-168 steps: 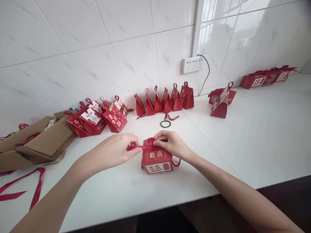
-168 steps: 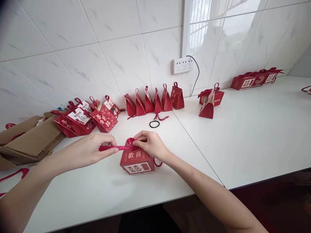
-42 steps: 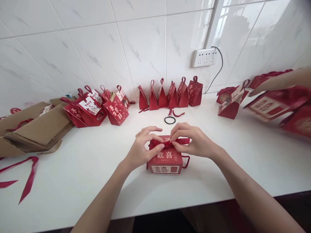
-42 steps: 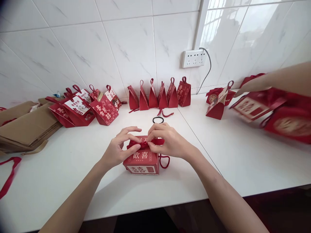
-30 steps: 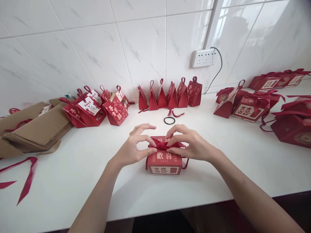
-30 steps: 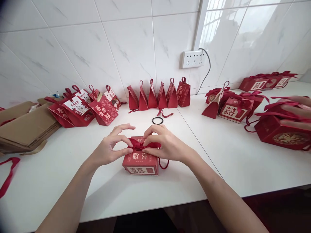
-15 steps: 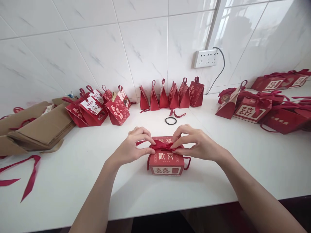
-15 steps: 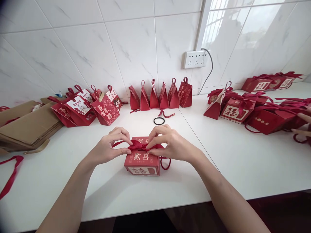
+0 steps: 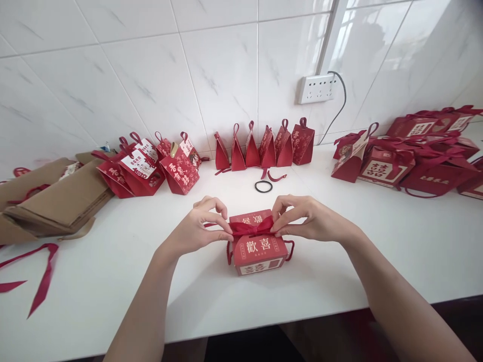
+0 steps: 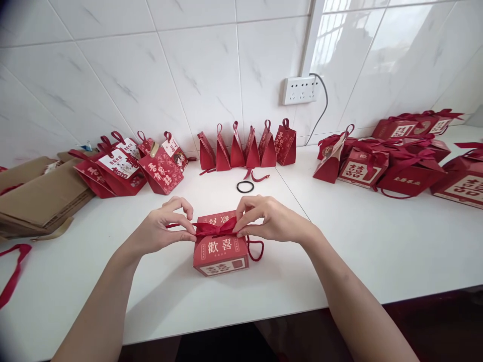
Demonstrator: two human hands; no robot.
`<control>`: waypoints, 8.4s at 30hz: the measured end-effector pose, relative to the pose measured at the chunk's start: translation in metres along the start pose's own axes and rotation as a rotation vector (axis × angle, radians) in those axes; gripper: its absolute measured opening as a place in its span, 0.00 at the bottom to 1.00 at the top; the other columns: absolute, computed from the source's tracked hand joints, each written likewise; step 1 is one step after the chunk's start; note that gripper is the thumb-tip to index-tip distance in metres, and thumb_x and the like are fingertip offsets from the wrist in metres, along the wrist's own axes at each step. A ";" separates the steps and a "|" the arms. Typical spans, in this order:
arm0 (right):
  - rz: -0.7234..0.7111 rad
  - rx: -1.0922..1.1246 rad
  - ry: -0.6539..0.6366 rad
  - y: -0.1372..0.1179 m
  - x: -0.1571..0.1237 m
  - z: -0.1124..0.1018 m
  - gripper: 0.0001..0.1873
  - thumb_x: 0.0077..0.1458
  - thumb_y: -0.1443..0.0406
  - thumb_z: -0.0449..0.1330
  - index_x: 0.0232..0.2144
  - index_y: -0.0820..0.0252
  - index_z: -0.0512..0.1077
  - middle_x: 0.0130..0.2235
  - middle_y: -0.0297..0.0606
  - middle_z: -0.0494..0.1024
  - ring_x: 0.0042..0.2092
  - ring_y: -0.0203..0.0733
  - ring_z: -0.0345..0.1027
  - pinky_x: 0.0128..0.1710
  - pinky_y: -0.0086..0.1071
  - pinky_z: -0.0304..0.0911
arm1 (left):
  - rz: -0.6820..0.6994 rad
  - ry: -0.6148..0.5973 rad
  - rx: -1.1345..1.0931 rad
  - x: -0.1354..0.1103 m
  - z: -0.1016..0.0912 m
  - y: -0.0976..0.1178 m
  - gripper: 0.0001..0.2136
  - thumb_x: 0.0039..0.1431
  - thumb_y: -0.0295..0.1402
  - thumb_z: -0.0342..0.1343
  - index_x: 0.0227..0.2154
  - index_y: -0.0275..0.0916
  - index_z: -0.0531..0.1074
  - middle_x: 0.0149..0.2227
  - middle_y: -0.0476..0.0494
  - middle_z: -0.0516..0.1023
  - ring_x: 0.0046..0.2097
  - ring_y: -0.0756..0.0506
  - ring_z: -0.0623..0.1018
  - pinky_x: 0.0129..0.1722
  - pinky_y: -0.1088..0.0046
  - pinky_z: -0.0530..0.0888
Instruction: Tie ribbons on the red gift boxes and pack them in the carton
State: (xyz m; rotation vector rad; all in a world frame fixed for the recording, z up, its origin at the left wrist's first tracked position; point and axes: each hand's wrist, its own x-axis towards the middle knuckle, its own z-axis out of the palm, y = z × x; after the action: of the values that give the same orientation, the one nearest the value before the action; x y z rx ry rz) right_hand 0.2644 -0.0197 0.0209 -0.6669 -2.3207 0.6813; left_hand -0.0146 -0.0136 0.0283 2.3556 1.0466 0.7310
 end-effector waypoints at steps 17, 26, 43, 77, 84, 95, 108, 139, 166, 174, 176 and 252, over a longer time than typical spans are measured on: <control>0.137 0.062 0.057 0.008 -0.004 -0.011 0.39 0.41 0.43 0.64 0.52 0.56 0.69 0.49 0.45 0.72 0.45 0.46 0.69 0.45 0.42 0.67 | 0.033 -0.007 -0.047 -0.005 0.008 0.007 0.50 0.34 0.56 0.65 0.61 0.48 0.50 0.64 0.36 0.51 0.65 0.32 0.52 0.61 0.51 0.57; 0.277 0.303 0.014 0.006 -0.005 -0.013 0.35 0.54 0.42 0.53 0.51 0.64 0.68 0.30 0.43 0.80 0.34 0.45 0.75 0.37 0.37 0.69 | -0.109 0.085 0.144 -0.002 0.005 -0.001 0.37 0.55 0.38 0.57 0.64 0.49 0.45 0.68 0.42 0.43 0.68 0.36 0.43 0.64 0.49 0.48; 0.555 0.299 -0.137 0.000 0.009 0.009 0.27 0.57 0.48 0.53 0.17 0.62 0.61 0.19 0.29 0.63 0.22 0.29 0.52 0.22 0.27 0.48 | -0.372 -0.006 -0.148 0.005 0.006 0.011 0.14 0.55 0.46 0.54 0.27 0.39 0.68 0.27 0.49 0.74 0.31 0.47 0.74 0.33 0.71 0.70; 0.638 0.438 0.178 0.006 0.016 0.022 0.26 0.54 0.49 0.55 0.14 0.60 0.58 0.17 0.27 0.60 0.21 0.29 0.50 0.24 0.30 0.46 | -0.534 0.338 -0.481 0.011 0.054 0.019 0.13 0.57 0.36 0.49 0.20 0.39 0.57 0.22 0.55 0.61 0.24 0.54 0.61 0.22 0.78 0.58; 0.622 0.725 0.307 0.025 0.018 0.033 0.26 0.47 0.47 0.61 0.16 0.60 0.60 0.15 0.23 0.53 0.19 0.27 0.43 0.22 0.29 0.40 | -0.491 0.528 -0.429 0.011 0.072 0.017 0.12 0.59 0.35 0.46 0.21 0.40 0.57 0.22 0.54 0.64 0.25 0.53 0.66 0.23 0.79 0.63; 0.720 0.854 0.426 0.024 0.022 0.041 0.28 0.39 0.50 0.65 0.13 0.57 0.52 0.15 0.23 0.48 0.20 0.28 0.44 0.24 0.29 0.48 | -0.477 0.578 -0.505 0.011 0.079 0.007 0.12 0.56 0.38 0.47 0.21 0.40 0.57 0.22 0.54 0.62 0.25 0.53 0.63 0.24 0.78 0.62; -0.014 -0.384 0.409 -0.017 0.020 0.044 0.10 0.54 0.63 0.59 0.39 0.60 0.71 0.41 0.45 0.73 0.44 0.47 0.66 0.44 0.43 0.61 | -0.394 0.325 -0.686 0.020 0.052 -0.005 0.11 0.52 0.39 0.55 0.37 0.39 0.70 0.39 0.47 0.73 0.43 0.47 0.72 0.44 0.71 0.68; 0.037 -0.270 0.544 0.002 -0.018 0.031 0.11 0.57 0.61 0.52 0.24 0.58 0.61 0.25 0.35 0.66 0.28 0.39 0.60 0.28 0.34 0.57 | -0.575 0.242 -0.634 0.032 0.071 0.012 0.20 0.49 0.46 0.61 0.38 0.42 0.61 0.37 0.47 0.75 0.35 0.47 0.77 0.35 0.71 0.72; 0.577 0.438 -0.255 0.005 -0.023 0.002 0.21 0.56 0.55 0.57 0.17 0.61 0.65 0.19 0.28 0.60 0.22 0.30 0.46 0.23 0.30 0.43 | -0.548 0.210 -0.521 0.036 0.068 0.024 0.15 0.49 0.37 0.61 0.38 0.43 0.65 0.34 0.51 0.75 0.34 0.49 0.76 0.33 0.74 0.74; 0.533 0.481 -0.391 0.013 -0.027 -0.008 0.24 0.52 0.48 0.59 0.19 0.62 0.67 0.21 0.32 0.65 0.25 0.32 0.53 0.27 0.30 0.50 | -0.519 0.194 -0.552 0.035 0.069 0.022 0.16 0.49 0.40 0.61 0.39 0.42 0.64 0.33 0.51 0.75 0.34 0.47 0.77 0.35 0.71 0.73; 0.579 0.433 -0.199 0.018 -0.025 -0.007 0.28 0.49 0.41 0.56 0.20 0.61 0.67 0.23 0.33 0.65 0.27 0.35 0.55 0.29 0.31 0.51 | -0.517 0.178 -0.553 0.034 0.069 0.022 0.17 0.49 0.42 0.60 0.39 0.43 0.64 0.34 0.50 0.75 0.35 0.46 0.76 0.36 0.70 0.73; -0.312 -0.440 0.264 -0.028 -0.001 0.042 0.11 0.53 0.76 0.52 0.26 0.57 0.59 0.26 0.32 0.69 0.29 0.35 0.60 0.33 0.32 0.55 | -0.451 0.408 -0.586 0.019 0.082 0.022 0.13 0.56 0.41 0.51 0.23 0.40 0.57 0.24 0.54 0.61 0.25 0.52 0.63 0.26 0.76 0.63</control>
State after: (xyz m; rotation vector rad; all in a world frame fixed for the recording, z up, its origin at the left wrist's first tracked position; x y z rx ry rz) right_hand 0.2285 -0.0534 0.0094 -0.5250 -2.2661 -0.0628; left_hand 0.0588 -0.0278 -0.0152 1.4428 1.2550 1.1692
